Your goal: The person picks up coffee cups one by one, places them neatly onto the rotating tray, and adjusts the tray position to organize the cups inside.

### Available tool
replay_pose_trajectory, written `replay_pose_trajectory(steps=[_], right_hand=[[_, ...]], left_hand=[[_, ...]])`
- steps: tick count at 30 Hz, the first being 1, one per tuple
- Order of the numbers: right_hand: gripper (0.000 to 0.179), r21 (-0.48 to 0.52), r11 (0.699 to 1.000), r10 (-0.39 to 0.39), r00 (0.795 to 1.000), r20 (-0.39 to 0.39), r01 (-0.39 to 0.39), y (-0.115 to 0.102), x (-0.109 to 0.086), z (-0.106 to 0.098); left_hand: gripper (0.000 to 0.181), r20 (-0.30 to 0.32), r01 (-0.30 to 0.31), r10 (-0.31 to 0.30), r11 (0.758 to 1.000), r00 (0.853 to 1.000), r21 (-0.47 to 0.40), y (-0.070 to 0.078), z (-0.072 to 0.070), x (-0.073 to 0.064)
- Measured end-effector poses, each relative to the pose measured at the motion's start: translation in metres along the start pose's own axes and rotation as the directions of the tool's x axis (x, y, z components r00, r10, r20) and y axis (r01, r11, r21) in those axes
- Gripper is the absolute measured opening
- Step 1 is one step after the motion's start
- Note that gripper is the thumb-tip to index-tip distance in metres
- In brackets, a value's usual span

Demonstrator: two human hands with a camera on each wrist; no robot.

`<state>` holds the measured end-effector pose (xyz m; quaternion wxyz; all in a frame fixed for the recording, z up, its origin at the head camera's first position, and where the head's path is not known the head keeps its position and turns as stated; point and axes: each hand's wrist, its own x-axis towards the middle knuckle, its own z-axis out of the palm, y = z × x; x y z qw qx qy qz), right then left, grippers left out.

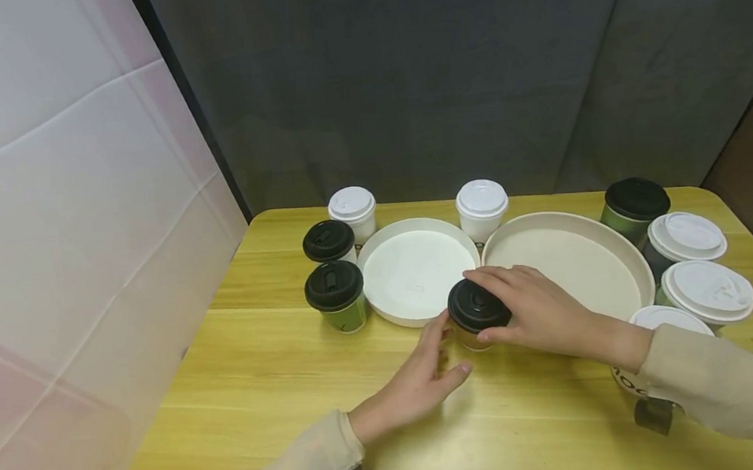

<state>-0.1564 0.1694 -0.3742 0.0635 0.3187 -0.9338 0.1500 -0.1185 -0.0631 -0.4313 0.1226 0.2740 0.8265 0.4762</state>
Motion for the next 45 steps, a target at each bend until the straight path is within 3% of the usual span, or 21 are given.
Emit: replay_pose_trajectory(steps=[10,20,35,45], right_hand=[[0.089,0.004,1.000,-0.007,1.000,-0.010,0.007,0.002,0.000,0.000],[0.089,-0.003,1.000,-0.024,0.999,-0.033,0.024,-0.003,0.000,-0.009],[0.087,-0.035,0.998,-0.058,0.991,-0.124,0.054,-0.011,0.009,-0.034],[0.087,-0.002,0.998,-0.058,0.987,-0.150,0.058,-0.020,0.022,-0.040]], left_hand=[[0.084,0.012,-0.027,0.027,0.999,1.000,-0.025,0.003,0.000,0.000],[0.083,0.016,-0.008,0.008,1.000,1.000,-0.015,0.012,-0.004,-0.001],[0.082,-0.006,-0.015,0.015,0.999,1.000,0.037,0.037,-0.021,0.000],[0.080,-0.048,-0.001,0.005,0.998,0.999,0.070,0.045,-0.037,-0.001]])
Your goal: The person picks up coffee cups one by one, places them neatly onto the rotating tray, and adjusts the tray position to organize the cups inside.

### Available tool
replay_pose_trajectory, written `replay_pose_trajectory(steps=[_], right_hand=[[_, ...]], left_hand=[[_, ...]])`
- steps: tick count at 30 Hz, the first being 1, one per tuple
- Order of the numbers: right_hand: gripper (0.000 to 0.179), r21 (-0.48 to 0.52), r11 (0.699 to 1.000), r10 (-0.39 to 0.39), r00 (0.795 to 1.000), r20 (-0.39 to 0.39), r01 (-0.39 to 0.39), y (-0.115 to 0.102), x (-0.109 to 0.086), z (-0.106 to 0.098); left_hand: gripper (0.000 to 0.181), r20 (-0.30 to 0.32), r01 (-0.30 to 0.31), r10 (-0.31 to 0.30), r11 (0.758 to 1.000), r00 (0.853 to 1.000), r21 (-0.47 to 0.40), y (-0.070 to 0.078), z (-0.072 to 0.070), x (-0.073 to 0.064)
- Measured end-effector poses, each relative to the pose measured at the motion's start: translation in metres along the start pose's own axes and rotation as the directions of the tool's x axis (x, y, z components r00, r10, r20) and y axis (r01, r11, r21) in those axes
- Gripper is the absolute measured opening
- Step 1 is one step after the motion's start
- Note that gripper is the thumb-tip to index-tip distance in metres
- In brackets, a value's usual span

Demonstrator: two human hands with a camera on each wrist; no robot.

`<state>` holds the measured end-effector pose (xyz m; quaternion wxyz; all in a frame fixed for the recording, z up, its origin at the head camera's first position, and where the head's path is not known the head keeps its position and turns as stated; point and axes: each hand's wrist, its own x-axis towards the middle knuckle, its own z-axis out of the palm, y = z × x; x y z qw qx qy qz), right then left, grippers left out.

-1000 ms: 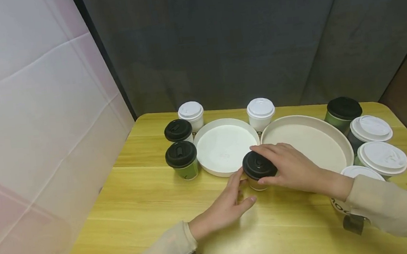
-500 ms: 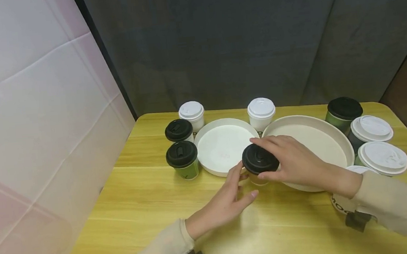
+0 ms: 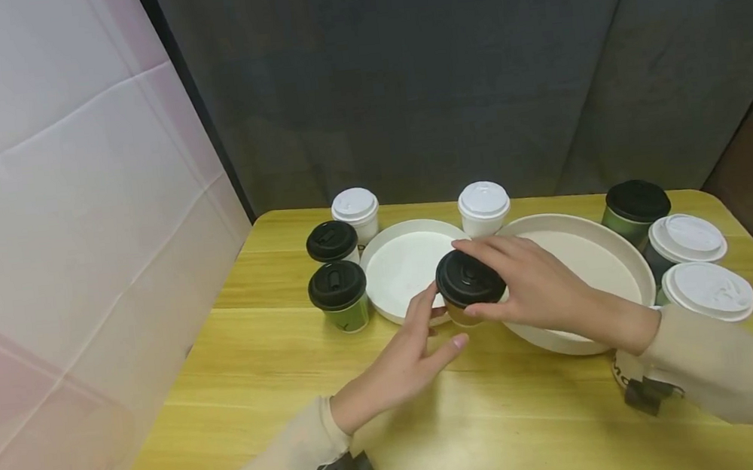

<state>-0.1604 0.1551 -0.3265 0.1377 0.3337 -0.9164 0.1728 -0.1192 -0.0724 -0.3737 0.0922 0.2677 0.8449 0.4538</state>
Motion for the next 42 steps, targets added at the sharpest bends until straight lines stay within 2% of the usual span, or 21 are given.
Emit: replay_pose_trajectory(steps=[7,20,32,42], right_hand=[[0.086,0.027,0.999,0.020,1.000,-0.003,-0.020,-0.005,0.014,0.002],[0.084,0.056,0.998,-0.001,0.999,-0.040,0.003,-0.011,0.038,0.021],[0.082,0.052,0.999,-0.005,0.999,-0.034,0.007,-0.011,0.050,0.040],[0.081,0.063,0.997,0.040,0.999,0.003,-0.040,-0.013,0.051,0.052]], left_hand=[[0.083,-0.059,-0.006,0.007,1.000,0.998,0.021,-0.001,-0.010,0.001],[0.089,-0.150,0.017,-0.021,0.999,0.988,-0.028,-0.013,-0.022,0.002],[0.087,-0.156,0.058,-0.066,0.997,0.986,-0.055,-0.025,-0.026,0.001],[0.088,-0.151,0.092,-0.098,0.994,0.984,-0.051,-0.033,-0.025,0.000]])
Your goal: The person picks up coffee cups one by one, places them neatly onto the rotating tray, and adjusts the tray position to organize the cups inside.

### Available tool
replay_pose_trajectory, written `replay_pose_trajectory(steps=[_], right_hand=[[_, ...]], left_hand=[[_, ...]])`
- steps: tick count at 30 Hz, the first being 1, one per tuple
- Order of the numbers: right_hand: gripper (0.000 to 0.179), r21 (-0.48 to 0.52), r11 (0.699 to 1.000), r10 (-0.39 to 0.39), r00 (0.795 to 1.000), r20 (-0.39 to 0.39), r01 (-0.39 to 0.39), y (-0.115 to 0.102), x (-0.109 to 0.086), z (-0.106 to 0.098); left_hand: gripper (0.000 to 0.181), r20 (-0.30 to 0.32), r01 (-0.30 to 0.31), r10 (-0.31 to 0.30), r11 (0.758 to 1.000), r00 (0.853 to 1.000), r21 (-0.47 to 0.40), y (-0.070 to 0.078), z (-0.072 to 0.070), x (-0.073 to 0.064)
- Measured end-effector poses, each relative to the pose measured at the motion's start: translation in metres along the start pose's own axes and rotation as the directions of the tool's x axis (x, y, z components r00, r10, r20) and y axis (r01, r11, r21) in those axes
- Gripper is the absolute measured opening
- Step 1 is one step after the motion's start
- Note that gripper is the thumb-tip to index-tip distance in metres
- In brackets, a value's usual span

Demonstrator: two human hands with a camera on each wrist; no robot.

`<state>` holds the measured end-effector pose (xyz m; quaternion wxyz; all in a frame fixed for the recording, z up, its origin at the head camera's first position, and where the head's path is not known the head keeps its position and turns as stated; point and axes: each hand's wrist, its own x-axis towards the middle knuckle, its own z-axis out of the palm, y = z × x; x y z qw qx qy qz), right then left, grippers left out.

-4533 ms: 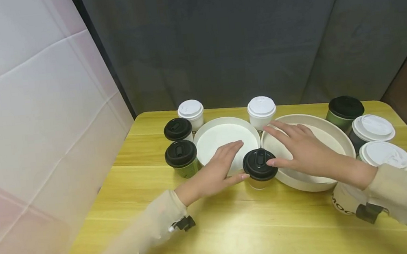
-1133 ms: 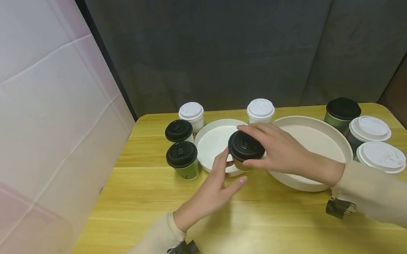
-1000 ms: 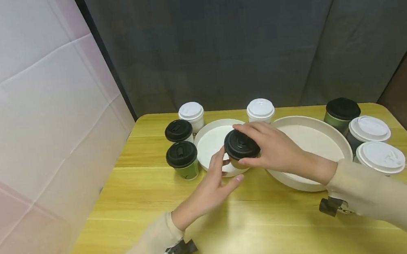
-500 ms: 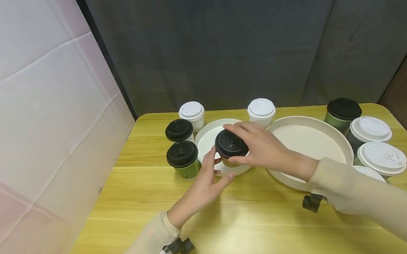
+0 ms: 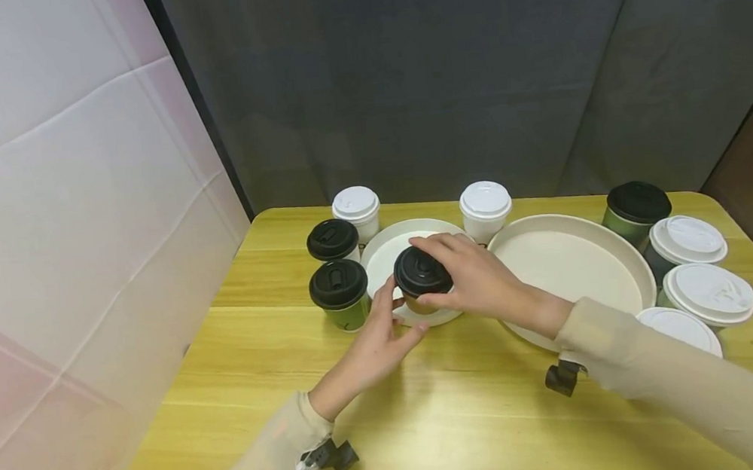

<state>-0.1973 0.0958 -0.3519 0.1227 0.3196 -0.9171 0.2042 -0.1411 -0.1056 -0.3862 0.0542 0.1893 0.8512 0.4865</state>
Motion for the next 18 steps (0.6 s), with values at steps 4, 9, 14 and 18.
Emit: replay_pose_trajectory(steps=[4,9,14,18], right_hand=[[0.081,-0.003,1.000,-0.002,1.000,-0.001,0.002,0.001,0.000,0.004],[0.082,0.003,1.000,-0.001,1.000,-0.001,0.001,0.002,0.000,0.009],[0.082,0.017,1.000,0.007,1.000,0.005,-0.008,0.003,-0.001,0.013],[0.082,0.017,1.000,0.007,1.000,0.007,-0.008,0.004,-0.002,0.015]], left_hand=[[0.089,0.002,0.033,-0.033,0.999,0.999,0.008,-0.003,0.001,0.000],[0.092,0.010,0.074,-0.074,0.997,0.997,0.005,-0.007,0.003,0.000],[0.095,0.017,0.066,-0.066,0.998,0.998,0.003,-0.010,0.004,0.000],[0.095,0.017,0.056,-0.056,0.998,0.998,0.007,-0.011,0.004,0.000]])
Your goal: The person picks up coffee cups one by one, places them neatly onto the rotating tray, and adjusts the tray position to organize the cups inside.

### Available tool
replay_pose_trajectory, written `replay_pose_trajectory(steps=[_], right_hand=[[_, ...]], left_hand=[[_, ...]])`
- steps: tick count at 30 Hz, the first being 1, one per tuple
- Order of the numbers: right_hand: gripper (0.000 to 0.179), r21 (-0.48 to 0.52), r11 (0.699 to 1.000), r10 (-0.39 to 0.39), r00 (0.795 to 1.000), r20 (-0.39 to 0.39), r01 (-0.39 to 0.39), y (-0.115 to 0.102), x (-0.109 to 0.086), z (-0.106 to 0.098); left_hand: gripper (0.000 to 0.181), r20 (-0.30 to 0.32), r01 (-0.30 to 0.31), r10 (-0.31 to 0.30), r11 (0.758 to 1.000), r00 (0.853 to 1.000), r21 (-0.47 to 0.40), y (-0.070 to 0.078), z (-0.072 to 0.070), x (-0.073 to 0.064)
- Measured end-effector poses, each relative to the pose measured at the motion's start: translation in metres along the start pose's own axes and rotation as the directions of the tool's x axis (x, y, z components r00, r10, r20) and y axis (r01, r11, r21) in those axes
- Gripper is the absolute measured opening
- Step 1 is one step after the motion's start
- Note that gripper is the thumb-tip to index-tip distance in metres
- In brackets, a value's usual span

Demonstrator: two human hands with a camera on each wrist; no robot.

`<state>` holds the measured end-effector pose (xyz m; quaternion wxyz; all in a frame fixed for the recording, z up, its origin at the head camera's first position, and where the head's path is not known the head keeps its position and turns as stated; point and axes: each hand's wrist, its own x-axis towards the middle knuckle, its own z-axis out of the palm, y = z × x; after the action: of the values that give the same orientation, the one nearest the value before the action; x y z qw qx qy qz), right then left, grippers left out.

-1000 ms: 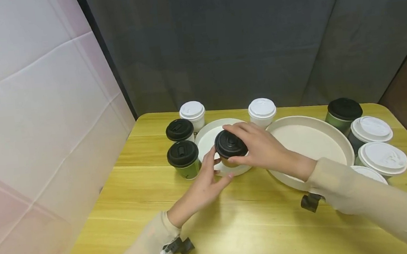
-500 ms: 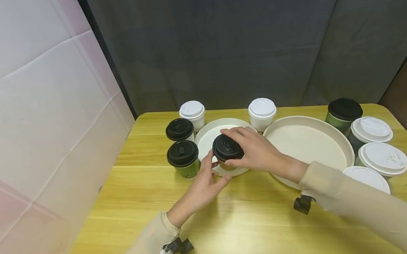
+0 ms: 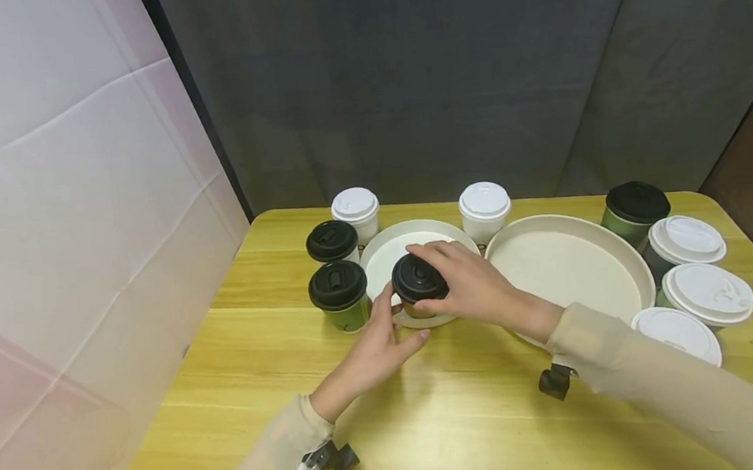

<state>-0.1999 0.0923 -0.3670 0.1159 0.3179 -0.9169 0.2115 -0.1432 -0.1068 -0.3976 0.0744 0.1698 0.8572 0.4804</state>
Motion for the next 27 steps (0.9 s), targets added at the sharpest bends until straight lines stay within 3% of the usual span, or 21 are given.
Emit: replay_pose_trajectory(steps=[19,27], right_hand=[[0.083,0.005,1.000,-0.012,1.000,0.001,0.012,0.0028,0.0010,0.0073],[0.083,0.019,1.000,0.017,0.999,0.036,-0.018,0.0016,0.0032,0.0069]], left_hand=[[0.096,0.001,0.031,-0.031,1.000,1.000,0.005,-0.0048,0.0024,0.0027],[0.093,-0.011,0.001,-0.002,1.000,1.000,-0.028,-0.0071,0.0030,0.0039]])
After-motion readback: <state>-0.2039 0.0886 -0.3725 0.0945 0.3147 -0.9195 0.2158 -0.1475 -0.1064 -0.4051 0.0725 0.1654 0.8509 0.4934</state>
